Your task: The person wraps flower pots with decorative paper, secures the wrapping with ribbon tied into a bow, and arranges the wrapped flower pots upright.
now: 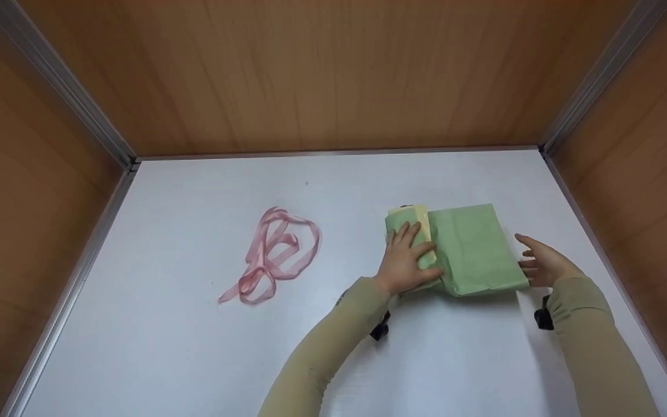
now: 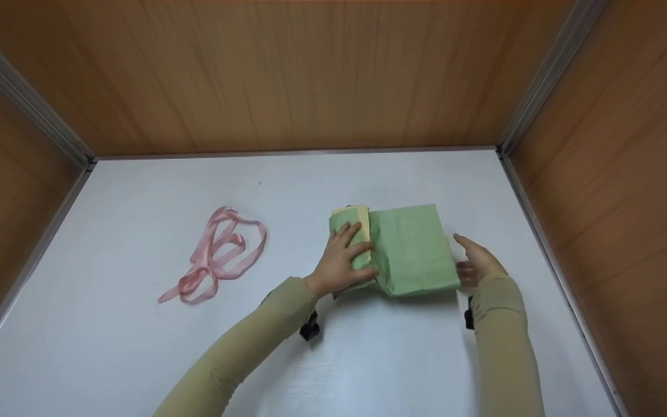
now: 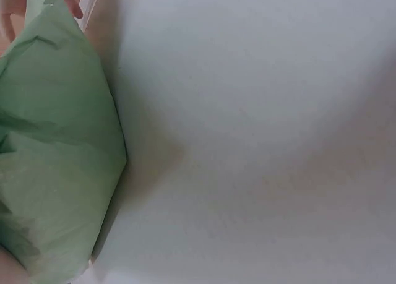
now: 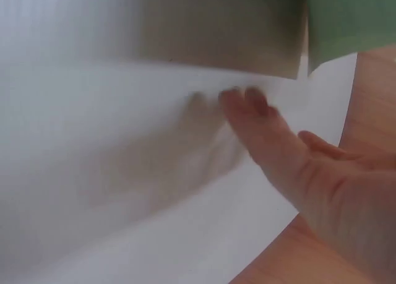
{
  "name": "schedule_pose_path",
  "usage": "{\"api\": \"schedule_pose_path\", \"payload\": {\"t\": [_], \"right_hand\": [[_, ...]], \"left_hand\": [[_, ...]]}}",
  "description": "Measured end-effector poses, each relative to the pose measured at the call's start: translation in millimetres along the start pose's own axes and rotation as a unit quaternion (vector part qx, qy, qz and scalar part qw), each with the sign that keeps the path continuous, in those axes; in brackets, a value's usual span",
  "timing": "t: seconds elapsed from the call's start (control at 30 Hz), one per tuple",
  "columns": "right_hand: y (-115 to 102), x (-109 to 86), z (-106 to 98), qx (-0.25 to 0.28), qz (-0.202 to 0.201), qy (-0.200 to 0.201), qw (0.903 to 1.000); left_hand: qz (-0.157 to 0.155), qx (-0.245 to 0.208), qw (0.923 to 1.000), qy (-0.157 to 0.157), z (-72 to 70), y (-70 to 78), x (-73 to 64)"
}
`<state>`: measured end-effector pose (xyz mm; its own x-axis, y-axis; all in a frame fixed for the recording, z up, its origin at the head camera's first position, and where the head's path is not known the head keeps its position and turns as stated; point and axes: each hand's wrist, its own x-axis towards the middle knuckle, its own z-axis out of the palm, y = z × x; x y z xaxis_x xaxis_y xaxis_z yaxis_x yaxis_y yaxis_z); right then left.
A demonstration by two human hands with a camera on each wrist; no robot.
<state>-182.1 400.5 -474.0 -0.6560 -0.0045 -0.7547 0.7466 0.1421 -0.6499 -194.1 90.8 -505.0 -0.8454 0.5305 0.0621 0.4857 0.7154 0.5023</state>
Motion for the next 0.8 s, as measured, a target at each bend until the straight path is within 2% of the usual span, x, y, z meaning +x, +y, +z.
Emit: {"api": "schedule_pose_path", "payload": {"t": [0.1, 0.23, 0.33, 0.47, 0.6, 0.8], "right_hand": [[5, -0.8, 2, 0.052, 0.010, -0.047, 0.9975], [6, -6.0, 8, 0.107, 0.011, -0.098, 0.9894], [7, -6.7, 10, 0.152, 0.006, -0.124, 0.9805], [6, -6.6, 11, 0.184, -0.011, -0.151, 0.9711], [3, -8.8, 14, 0.176, -0.021, -0.166, 0.9700], [-1, -13.7, 22, 0.134, -0.023, -0.132, 0.9818]], "left_hand": [[0.001, -0.004, 1.0000, 0.004, 0.4, -0.8, 0.2], [-0.002, -0.006, 1.0000, 0.001, 0.5, -0.3, 0.7], [-0.005, -0.008, 0.9999, -0.003, 0.3, 0.5, 0.5], [-0.005, -0.008, 1.0000, -0.003, 0.7, -0.2, 0.5], [-0.005, -0.008, 1.0000, -0.004, 1.0, -1.2, 0.9], [-0.004, -0.009, 0.9999, -0.005, 0.4, -0.9, 0.3]]}}
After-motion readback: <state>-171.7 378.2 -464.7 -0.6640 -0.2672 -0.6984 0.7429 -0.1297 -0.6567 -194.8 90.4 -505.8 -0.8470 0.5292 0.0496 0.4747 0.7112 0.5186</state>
